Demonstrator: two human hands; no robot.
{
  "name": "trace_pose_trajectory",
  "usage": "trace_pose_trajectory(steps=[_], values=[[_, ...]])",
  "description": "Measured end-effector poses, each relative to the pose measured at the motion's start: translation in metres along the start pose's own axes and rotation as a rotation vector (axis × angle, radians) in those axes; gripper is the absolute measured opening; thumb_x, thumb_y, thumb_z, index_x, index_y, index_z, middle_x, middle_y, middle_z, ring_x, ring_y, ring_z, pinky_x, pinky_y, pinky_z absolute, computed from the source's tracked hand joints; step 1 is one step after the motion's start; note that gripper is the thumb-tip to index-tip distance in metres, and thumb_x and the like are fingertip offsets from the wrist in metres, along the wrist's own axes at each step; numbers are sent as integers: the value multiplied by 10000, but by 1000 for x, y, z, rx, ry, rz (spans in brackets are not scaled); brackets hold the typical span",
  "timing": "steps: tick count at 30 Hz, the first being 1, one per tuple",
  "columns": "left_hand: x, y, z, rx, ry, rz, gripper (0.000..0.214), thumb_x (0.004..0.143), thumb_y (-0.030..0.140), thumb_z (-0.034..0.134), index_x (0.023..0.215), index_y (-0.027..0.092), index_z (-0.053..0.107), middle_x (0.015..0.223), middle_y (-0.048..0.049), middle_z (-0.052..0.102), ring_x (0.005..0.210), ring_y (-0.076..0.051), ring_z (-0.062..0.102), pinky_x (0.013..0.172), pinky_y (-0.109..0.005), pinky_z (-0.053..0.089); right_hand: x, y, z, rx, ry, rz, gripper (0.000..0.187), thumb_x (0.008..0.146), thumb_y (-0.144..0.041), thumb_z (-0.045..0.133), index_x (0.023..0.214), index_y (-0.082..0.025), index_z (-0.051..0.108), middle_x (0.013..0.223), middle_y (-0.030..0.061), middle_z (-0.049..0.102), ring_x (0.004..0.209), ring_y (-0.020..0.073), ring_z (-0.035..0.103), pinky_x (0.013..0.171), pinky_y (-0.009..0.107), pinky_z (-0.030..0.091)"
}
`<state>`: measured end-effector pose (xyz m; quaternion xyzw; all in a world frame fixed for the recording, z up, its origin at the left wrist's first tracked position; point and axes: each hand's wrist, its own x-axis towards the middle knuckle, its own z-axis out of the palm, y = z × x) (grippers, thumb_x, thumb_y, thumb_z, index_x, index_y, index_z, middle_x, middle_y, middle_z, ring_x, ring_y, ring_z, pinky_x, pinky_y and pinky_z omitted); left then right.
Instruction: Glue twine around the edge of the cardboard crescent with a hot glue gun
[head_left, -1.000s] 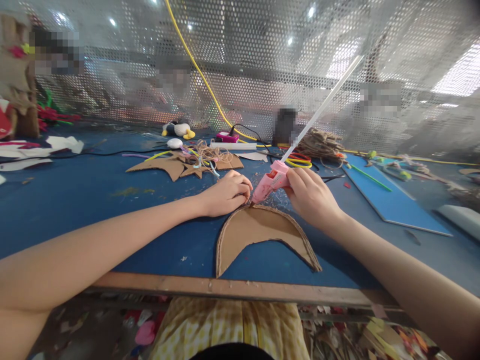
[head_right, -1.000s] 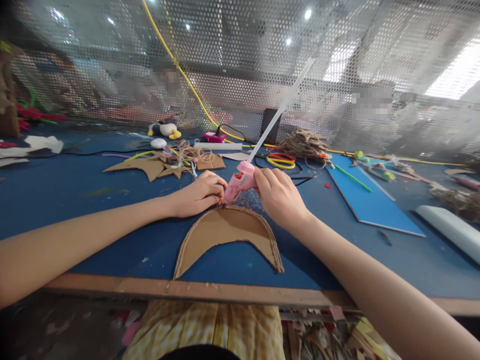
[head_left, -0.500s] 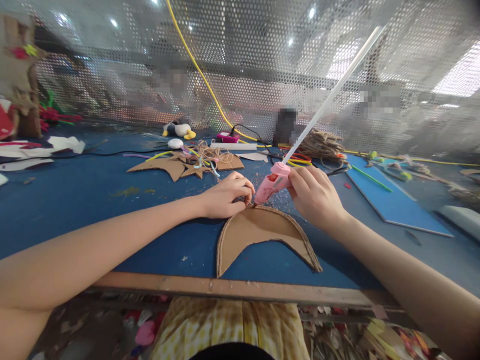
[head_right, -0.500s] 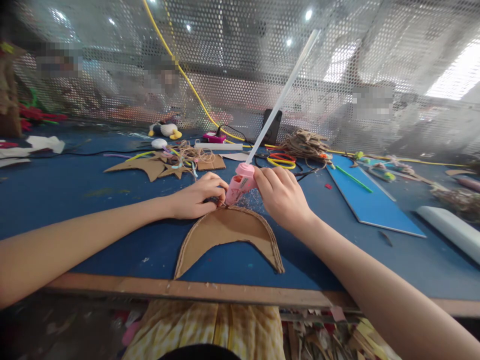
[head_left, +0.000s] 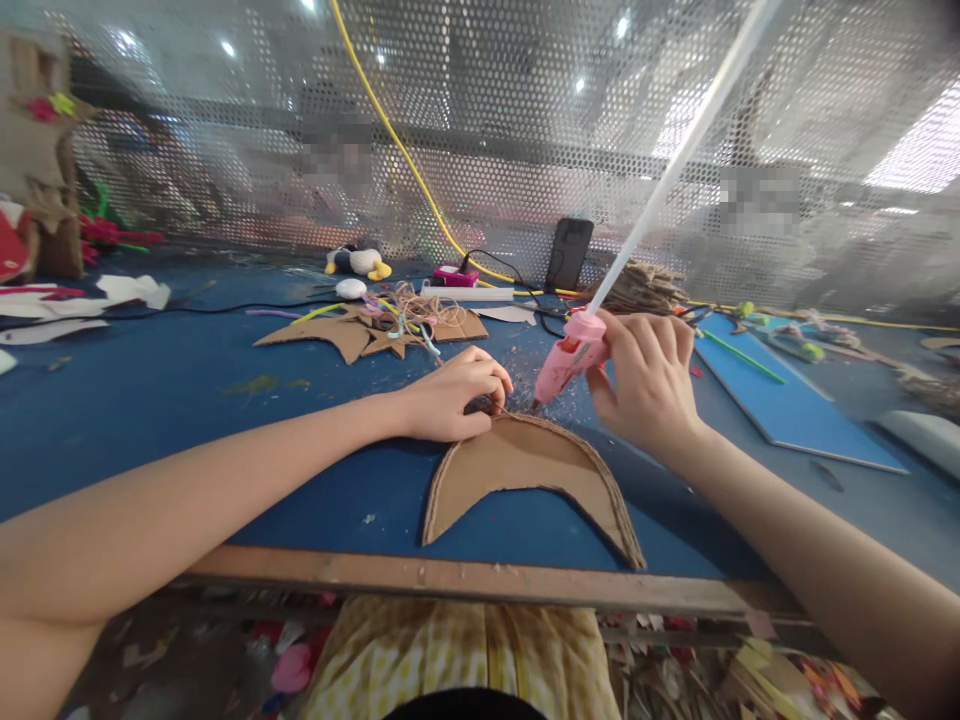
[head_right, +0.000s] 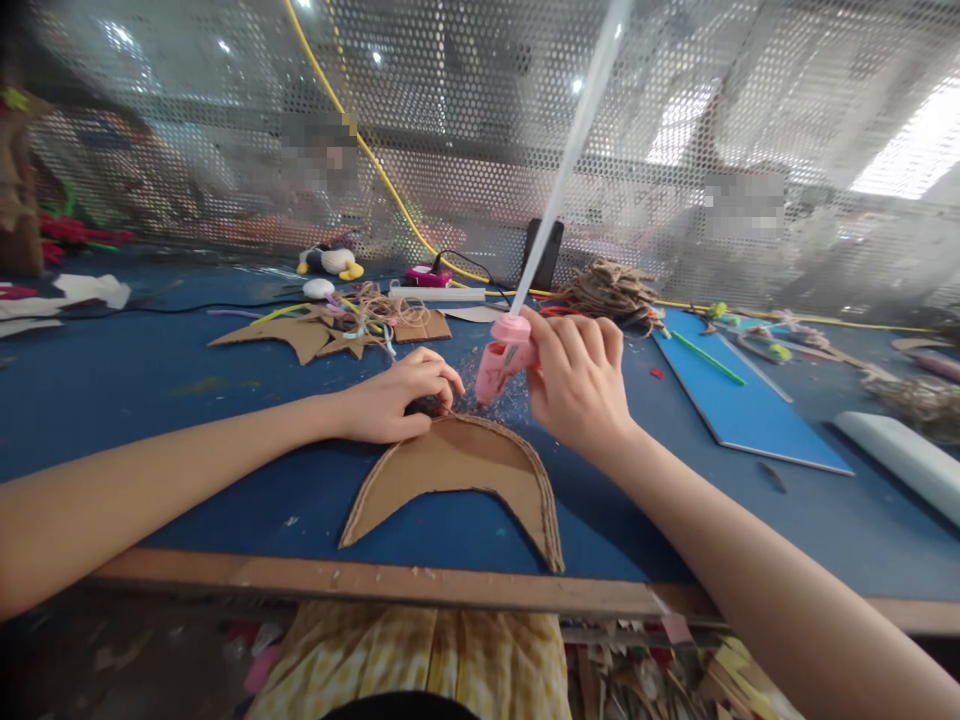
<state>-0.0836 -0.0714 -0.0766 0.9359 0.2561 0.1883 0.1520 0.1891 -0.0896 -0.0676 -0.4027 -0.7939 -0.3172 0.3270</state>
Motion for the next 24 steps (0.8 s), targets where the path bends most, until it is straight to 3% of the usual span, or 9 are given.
trace_pose_trajectory(steps=[7,10,14,17,20,24], values=[[0,2,0,17,41,55,195,755,112,547,902,193,647,1164,-86,675,1153,-280,460,1055,-471,396,-10,29,24,-30,-101,349,651,889,-244,446,1503,-62,333,1167,257,593,1089,413,546,892,606,435],[-1,3,0,30,61,27,132,804,139,543,883,191,635,1140,-87,681,1147,-280,469,1046,-469,400,-19,44,36,-50,-229,479,700,886,-261,442,1501,38,296,1157,325,602,1068,439,584,876,612,455],[0,4,0,26,85,1,134,911,226,519,822,185,610,1123,-91,685,1141,-271,480,1034,-458,402,-31,58,45,-85,-415,562,731,840,-247,463,1484,66,320,1053,323,645,961,426,635,796,578,485],[0,3,1,25,83,7,128,904,211,526,796,185,591,1119,-92,682,1142,-265,487,1027,-446,406,-32,58,42,-113,-491,551,680,843,-269,467,1439,53,408,1040,324,646,957,430,625,767,573,485],[0,2,2,22,80,14,127,899,201,524,789,184,584,1126,-97,679,1152,-265,486,1027,-441,407,-22,47,30,-124,-393,458,551,872,-287,490,1359,-37,555,1169,306,611,1071,437,562,842,614,453],[0,2,2,17,77,31,134,902,201,515,786,184,581,1119,-95,685,1133,-261,489,1025,-441,406,-3,21,8,263,-233,81,313,919,-196,467,1035,-245,753,1175,115,657,1176,322,467,1006,546,396]])
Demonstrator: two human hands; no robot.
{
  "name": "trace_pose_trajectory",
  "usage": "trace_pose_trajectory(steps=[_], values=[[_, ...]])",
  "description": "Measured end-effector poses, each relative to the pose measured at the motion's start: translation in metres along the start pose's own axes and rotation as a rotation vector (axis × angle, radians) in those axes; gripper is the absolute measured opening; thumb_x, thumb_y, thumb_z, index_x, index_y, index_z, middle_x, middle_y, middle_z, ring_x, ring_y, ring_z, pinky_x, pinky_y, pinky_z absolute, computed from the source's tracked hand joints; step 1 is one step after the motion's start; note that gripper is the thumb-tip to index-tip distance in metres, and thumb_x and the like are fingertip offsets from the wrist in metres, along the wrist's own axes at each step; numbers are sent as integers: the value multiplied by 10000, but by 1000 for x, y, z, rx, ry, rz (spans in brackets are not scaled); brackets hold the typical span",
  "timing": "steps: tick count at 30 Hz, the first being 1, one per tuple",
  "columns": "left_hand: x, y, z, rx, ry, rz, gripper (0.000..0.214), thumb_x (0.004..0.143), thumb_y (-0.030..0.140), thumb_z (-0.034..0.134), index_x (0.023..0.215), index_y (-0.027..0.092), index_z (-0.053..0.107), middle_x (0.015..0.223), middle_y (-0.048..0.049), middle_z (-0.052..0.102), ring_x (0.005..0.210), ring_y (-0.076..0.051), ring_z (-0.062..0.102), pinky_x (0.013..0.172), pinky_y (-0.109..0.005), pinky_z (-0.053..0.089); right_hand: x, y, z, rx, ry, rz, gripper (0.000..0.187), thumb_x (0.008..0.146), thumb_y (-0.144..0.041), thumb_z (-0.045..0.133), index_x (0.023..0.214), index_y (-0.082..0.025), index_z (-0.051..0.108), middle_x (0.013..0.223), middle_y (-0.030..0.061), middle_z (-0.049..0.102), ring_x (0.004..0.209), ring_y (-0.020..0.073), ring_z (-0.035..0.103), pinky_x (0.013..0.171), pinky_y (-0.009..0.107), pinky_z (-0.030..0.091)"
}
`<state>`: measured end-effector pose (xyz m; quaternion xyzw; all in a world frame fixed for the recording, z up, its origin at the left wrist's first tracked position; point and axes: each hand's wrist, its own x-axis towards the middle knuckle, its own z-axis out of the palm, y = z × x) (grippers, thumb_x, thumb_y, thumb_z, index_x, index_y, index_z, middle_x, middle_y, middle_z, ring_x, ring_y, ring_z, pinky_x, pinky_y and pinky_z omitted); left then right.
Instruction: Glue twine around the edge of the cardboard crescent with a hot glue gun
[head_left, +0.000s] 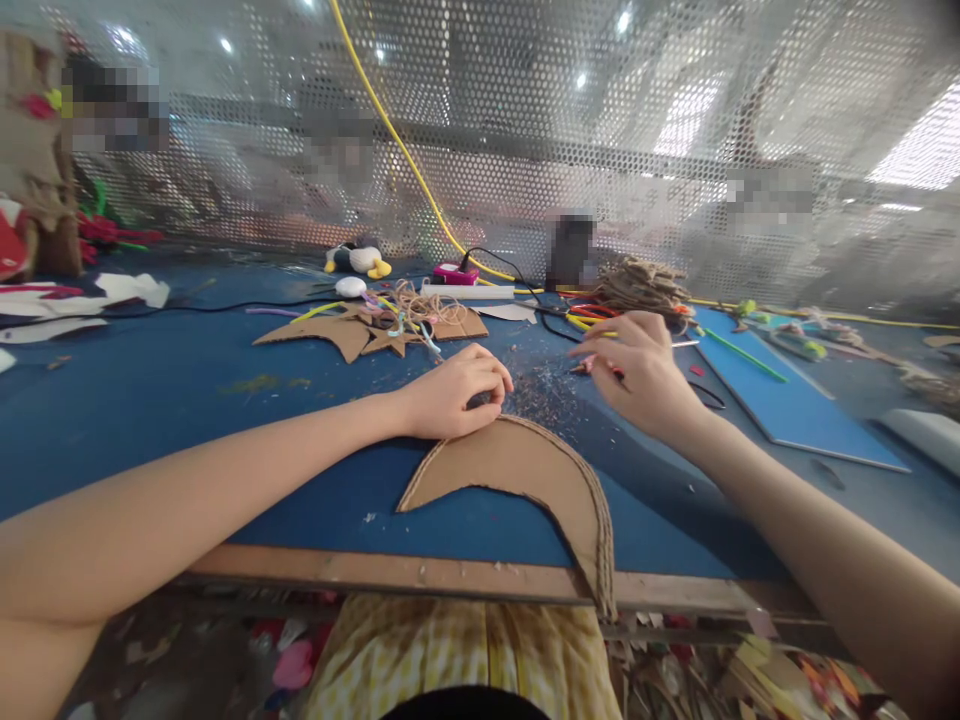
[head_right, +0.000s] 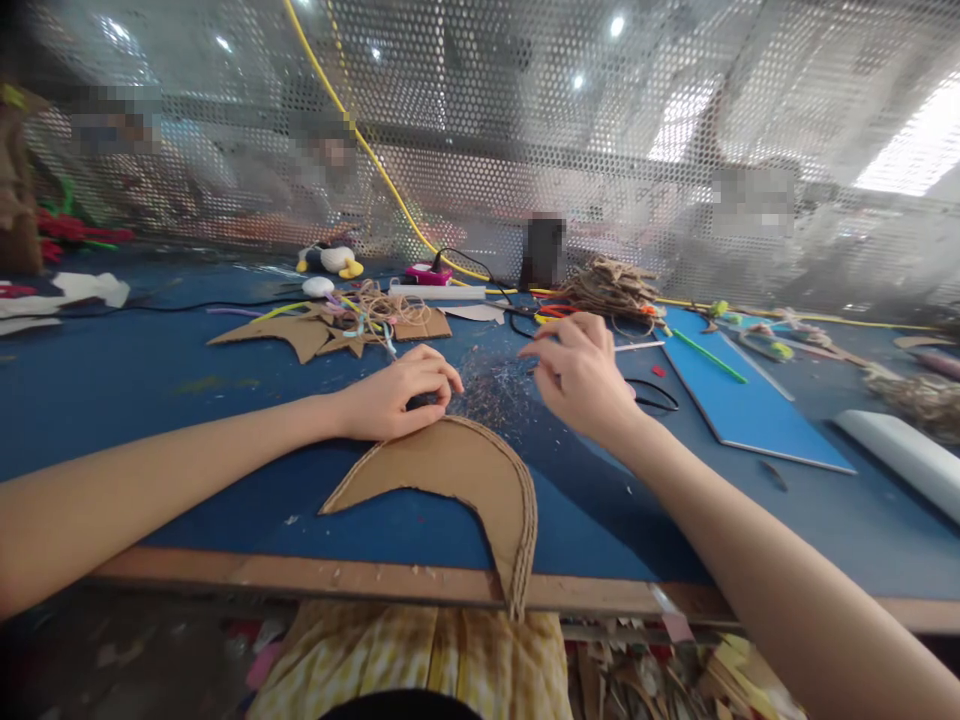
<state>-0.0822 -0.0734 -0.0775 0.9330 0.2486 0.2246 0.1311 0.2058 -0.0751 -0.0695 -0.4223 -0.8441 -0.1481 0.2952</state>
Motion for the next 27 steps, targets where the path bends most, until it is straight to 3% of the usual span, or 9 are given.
trace_pose_trajectory(steps=[2,5,13,18,27], values=[[0,0,0,0,1,6,136,903,208,516,786,186,580,1115,-92,686,1122,-262,493,1021,-443,406,2,-16,-4,148,-89,-210,341,919,-145,470,999,-295,766,1208,60,656,1224,293,423,1065,541,353],[0,-1,0,2,8,13,136,902,211,511,788,186,579,1115,-94,683,1121,-263,500,1027,-450,402,-1,-32,-4,212,-176,-299,371,921,-114,471,1032,-305,769,1251,43,644,1268,291,380,1081,536,336],[0,-1,2,6,5,16,120,893,203,512,795,190,579,1114,-93,684,1104,-260,509,1024,-447,409,-5,-37,2,218,-236,-332,361,916,-114,490,1020,-304,779,1283,41,634,1294,309,364,1070,547,330],[0,-1,1,4,-1,22,113,899,199,511,808,189,578,1117,-86,684,1086,-253,508,1017,-437,412,-6,-40,2,167,-200,-383,307,945,-153,507,1054,-281,764,1284,59,636,1287,313,367,1063,543,331],[0,0,1,6,-8,22,99,889,189,517,821,185,589,1122,-96,683,1094,-261,508,1021,-444,414,-7,-46,5,132,-197,-349,291,961,-150,478,1060,-249,733,1260,81,639,1283,306,380,1055,529,350]])
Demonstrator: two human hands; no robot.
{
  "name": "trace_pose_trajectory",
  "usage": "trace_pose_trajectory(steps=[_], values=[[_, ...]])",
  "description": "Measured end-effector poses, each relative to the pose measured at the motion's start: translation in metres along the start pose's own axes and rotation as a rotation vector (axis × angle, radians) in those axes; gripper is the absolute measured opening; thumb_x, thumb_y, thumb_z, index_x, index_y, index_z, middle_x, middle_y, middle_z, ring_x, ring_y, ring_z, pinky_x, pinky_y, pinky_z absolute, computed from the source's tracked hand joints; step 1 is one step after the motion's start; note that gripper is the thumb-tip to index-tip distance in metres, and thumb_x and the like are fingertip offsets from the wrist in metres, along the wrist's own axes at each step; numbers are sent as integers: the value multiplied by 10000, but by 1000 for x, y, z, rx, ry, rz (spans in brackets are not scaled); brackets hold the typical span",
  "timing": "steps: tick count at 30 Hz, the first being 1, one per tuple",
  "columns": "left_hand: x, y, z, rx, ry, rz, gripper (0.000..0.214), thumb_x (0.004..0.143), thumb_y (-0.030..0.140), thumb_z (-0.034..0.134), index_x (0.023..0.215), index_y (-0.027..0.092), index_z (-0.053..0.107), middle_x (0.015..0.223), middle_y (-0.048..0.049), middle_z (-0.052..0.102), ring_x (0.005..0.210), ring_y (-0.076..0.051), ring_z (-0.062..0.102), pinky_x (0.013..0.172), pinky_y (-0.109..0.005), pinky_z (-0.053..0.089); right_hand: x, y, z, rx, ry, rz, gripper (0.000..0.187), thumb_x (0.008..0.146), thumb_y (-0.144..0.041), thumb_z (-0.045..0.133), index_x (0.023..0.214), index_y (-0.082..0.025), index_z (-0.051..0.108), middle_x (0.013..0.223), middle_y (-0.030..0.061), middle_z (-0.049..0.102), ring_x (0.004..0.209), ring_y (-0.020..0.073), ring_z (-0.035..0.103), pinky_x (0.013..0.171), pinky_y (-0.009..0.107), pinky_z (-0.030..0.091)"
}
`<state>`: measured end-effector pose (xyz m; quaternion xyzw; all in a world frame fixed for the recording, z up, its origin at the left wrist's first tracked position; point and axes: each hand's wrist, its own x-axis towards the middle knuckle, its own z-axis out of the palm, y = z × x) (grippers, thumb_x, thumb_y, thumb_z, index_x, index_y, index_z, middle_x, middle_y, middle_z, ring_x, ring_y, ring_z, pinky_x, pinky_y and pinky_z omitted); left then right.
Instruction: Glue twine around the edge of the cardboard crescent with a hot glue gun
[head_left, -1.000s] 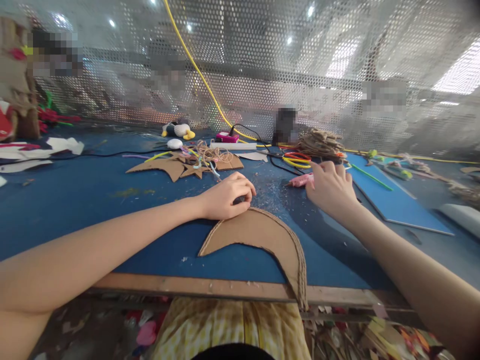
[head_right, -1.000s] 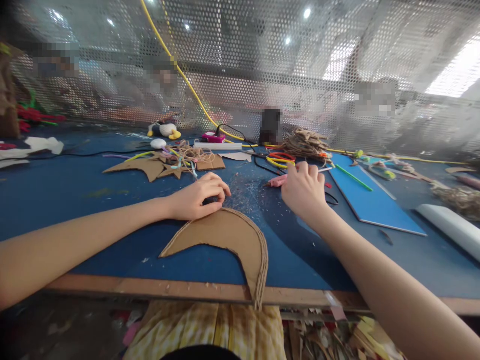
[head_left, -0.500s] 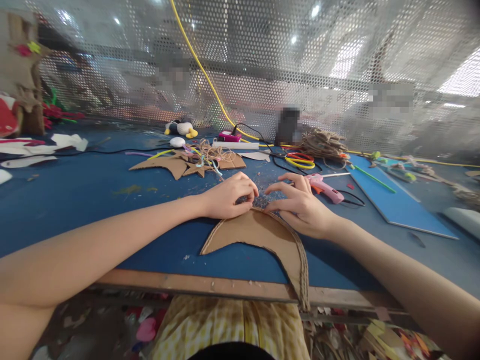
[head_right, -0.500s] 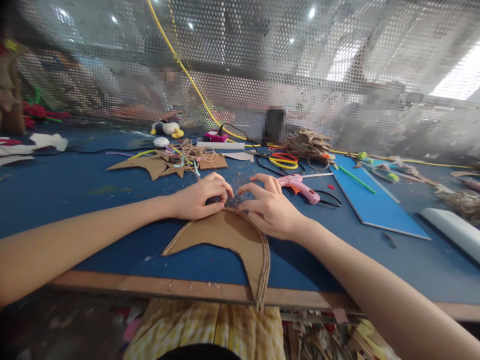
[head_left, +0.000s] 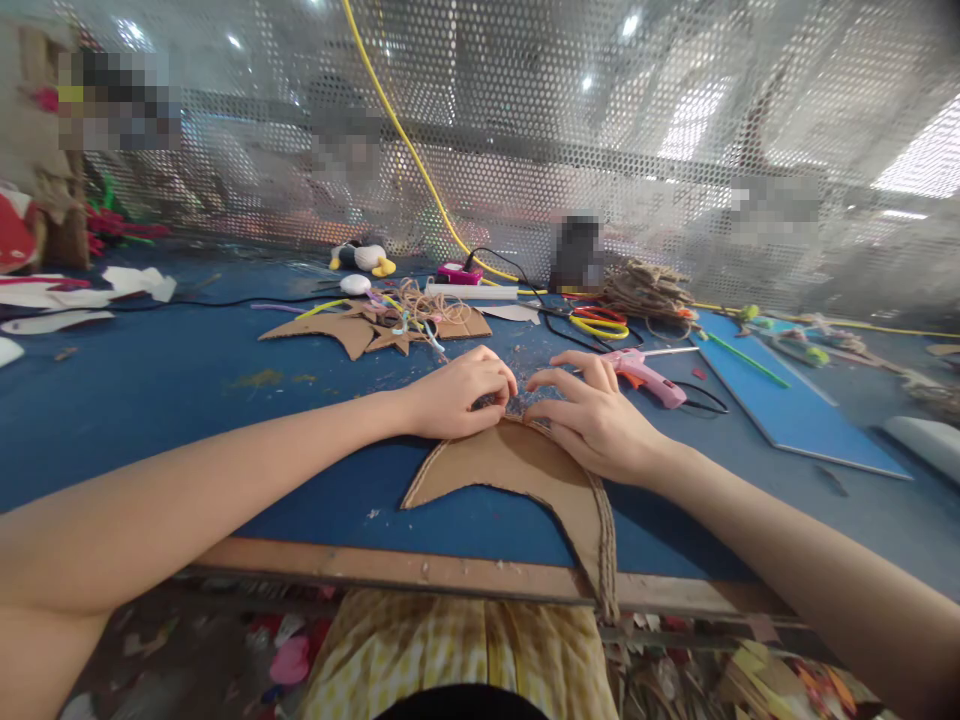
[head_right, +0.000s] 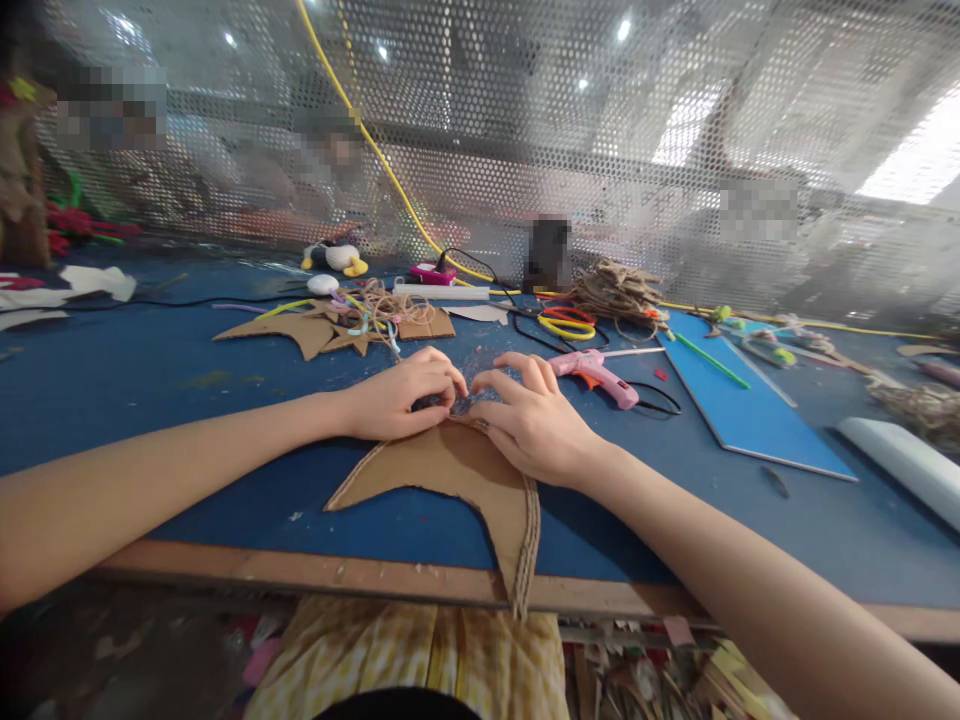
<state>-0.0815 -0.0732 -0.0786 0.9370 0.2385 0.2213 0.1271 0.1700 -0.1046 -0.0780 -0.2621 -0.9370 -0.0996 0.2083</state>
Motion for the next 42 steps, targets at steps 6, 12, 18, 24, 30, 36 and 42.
trace_pose_trajectory(steps=[6,12,18,24,30,36,42], values=[[0,-1,1,24,0,13,99,899,196,515,827,190,583,1107,-90,680,1088,-256,511,1014,-430,413,0,1,0,-39,-22,-13,289,978,-177,480,1080,-264,736,1284,70,629,1292,305,370,1071,525,332],[0,-1,2,31,-6,8,92,885,182,510,828,191,582,1108,-92,676,1097,-256,512,1010,-424,417,1,-3,-3,-44,-57,-36,316,960,-169,469,1151,-251,707,1315,83,608,1300,316,362,1077,531,321],[0,-2,2,35,-9,13,100,896,183,503,830,188,579,1112,-90,674,1097,-256,511,1012,-424,415,1,-4,-5,-47,-65,-26,327,960,-192,448,1178,-232,688,1339,95,592,1317,321,358,1083,533,314],[0,-3,3,45,-15,15,105,894,191,494,825,184,573,1093,-92,672,1088,-262,516,992,-428,427,1,-5,-5,-57,-95,-44,354,964,-207,447,1218,-239,692,1366,95,585,1317,338,351,1082,554,314],[1,-2,3,53,-13,13,102,886,188,494,825,181,576,1092,-92,672,1081,-260,512,995,-430,427,2,-7,-6,-64,-117,-34,363,978,-216,425,1223,-246,692,1368,88,582,1320,337,355,1093,545,306],[1,-3,4,47,-2,7,86,871,183,509,819,186,577,1091,-85,670,1092,-259,512,992,-425,432,1,-6,-5,-79,-114,-41,376,982,-229,429,1270,-265,668,1388,79,567,1326,338,349,1098,544,295],[1,-3,4,39,-3,10,79,870,178,520,815,185,576,1109,-85,674,1098,-259,512,994,-427,425,1,-3,-6,-81,-78,-70,364,956,-218,461,1234,-266,691,1357,85,583,1311,338,354,1088,549,298]])
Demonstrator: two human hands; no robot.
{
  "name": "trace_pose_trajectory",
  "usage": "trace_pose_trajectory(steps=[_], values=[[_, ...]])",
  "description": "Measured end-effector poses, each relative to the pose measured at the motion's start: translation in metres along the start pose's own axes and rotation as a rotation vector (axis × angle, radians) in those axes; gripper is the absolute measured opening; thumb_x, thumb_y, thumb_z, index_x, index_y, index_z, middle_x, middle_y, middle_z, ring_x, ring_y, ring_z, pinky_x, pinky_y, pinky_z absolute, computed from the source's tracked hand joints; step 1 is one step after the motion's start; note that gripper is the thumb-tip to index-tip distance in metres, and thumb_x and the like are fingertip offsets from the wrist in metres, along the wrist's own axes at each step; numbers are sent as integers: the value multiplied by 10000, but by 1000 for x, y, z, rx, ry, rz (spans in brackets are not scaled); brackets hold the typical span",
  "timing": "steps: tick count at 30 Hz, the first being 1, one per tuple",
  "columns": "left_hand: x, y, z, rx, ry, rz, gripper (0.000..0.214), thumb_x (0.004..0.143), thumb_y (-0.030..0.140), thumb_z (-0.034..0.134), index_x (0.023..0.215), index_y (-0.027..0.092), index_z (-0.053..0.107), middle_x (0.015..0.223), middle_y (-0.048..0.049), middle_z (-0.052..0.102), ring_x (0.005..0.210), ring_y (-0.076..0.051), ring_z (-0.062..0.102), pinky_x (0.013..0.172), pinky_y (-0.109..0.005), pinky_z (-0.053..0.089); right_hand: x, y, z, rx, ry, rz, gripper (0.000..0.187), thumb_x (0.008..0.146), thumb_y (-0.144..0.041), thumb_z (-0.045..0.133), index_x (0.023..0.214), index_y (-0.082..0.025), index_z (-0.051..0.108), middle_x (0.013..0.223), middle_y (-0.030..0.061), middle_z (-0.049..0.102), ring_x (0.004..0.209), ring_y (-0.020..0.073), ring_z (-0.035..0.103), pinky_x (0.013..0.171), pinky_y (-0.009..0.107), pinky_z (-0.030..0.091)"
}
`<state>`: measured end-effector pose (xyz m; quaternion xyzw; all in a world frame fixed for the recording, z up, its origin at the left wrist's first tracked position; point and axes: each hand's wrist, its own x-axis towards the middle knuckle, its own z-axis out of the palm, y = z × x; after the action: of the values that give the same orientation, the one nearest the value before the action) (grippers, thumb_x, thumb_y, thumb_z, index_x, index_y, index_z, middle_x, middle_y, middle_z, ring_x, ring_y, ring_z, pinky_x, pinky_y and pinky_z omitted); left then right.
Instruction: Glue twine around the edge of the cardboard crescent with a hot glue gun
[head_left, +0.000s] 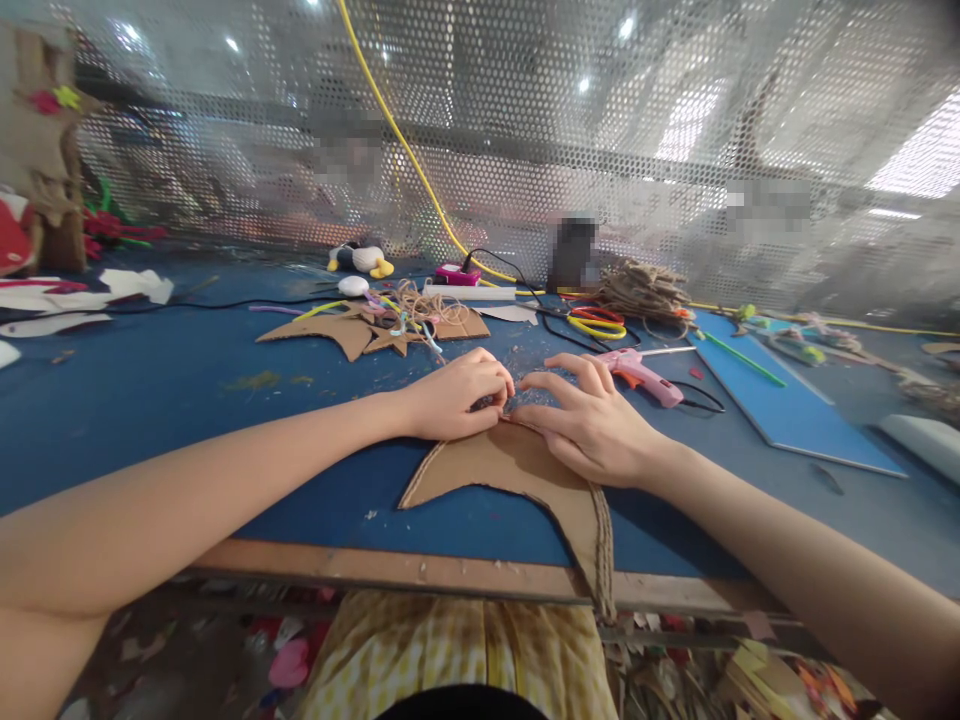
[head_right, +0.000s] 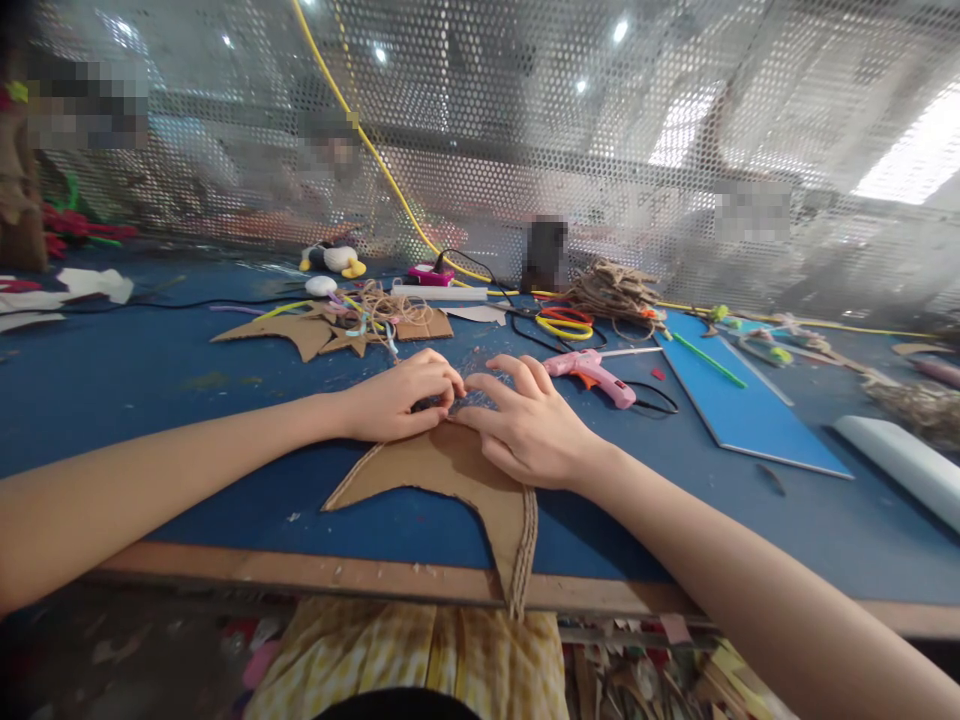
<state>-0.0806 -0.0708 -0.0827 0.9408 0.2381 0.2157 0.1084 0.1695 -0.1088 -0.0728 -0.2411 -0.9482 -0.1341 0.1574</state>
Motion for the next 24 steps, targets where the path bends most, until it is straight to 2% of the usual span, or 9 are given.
trace_pose_trajectory(steps=[11,16,18,20,24], values=[[0,2,-1,43,5,-17,97,891,172,518,834,187,595,1118,-74,670,1102,-256,508,996,-421,418,1,3,6,63,125,8,266,940,-171,500,1072,-235,721,1219,75,662,1237,305,423,1026,497,359],[-1,5,-4,68,0,-13,85,846,152,534,776,184,570,1121,-78,671,1072,-257,507,978,-425,425,0,23,1,-24,401,187,68,933,-242,616,914,-224,678,1000,52,713,1095,258,511,975,429,405],[-2,5,-4,74,3,-15,92,821,134,535,747,183,555,1122,-79,671,1067,-258,507,971,-427,430,-4,37,-1,-70,492,257,74,927,-271,630,869,-229,650,921,50,706,1054,261,524,951,431,413],[-2,4,-4,79,2,-16,106,807,128,538,716,183,543,1135,-81,666,1077,-263,508,975,-433,432,-9,51,-1,-109,533,350,111,934,-310,605,857,-230,615,868,60,682,1014,268,526,918,435,418],[-3,3,-3,90,-3,-9,124,772,115,548,668,178,525,1139,-87,658,1094,-272,512,976,-440,436,-18,73,2,-152,530,533,196,995,-345,429,884,-228,540,887,88,654,953,267,522,862,423,410]])
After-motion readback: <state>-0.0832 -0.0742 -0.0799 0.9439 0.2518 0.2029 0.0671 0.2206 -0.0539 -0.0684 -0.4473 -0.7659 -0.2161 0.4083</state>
